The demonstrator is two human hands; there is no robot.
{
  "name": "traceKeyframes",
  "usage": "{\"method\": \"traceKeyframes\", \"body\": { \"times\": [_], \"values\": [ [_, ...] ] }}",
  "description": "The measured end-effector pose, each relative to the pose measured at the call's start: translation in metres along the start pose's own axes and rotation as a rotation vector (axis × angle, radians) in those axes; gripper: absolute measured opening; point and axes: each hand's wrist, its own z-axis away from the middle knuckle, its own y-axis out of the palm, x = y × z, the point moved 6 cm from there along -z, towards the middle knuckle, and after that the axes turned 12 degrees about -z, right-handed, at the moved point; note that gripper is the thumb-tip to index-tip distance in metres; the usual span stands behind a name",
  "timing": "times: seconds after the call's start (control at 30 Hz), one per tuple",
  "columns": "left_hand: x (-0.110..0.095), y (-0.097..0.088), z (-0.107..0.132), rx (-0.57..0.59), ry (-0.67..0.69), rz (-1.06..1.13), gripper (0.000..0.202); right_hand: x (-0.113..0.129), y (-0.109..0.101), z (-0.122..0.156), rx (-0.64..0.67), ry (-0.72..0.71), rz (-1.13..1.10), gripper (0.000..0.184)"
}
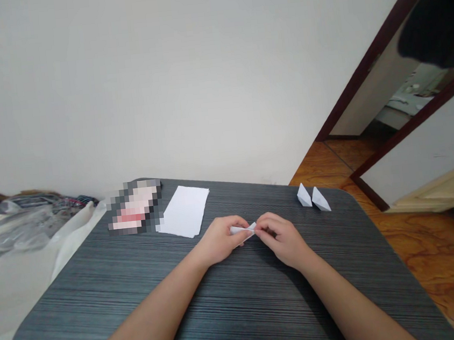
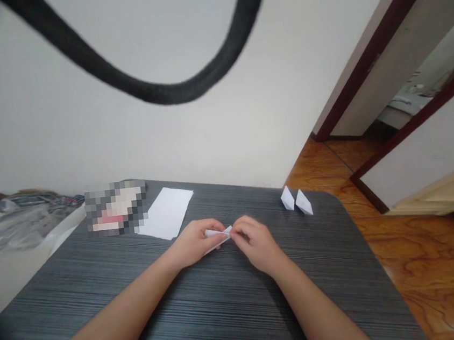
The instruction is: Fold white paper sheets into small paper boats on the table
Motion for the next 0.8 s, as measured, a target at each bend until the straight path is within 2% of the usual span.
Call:
{"method": "traceKeyframes", "body": {
  "times": [0.1,0.2,0.3,0.47,0.8],
  "values": [
    [-0.002,-0.002,0.0,-0.016,0.023,-0.002,0.027,-0.004,0.002,0.001,-0.007,0.017,-0.009,0.012],
    [-0.001,-0.002,0.0,-0.025,0.02,-0.014,0.025,-0.015,0.002,0.004,-0.059,0.096,-0.039,0.008],
    [0.0,-0.003,0.0,-0.04,0.002,0.002,0.023,-0.025,0.003,0.007,-0.088,0.167,-0.133,0.021],
    [0.0,-0.003,0.0,-0.045,-0.005,0.044,0.023,-0.028,0.003,0.008,-0.018,0.238,-0.108,0.013],
    [-0.001,-0.005,0.0,-0.056,0.018,0.014,0.02,-0.023,0.002,0.006,0.018,0.307,-0.198,0.017]
  ]
}}
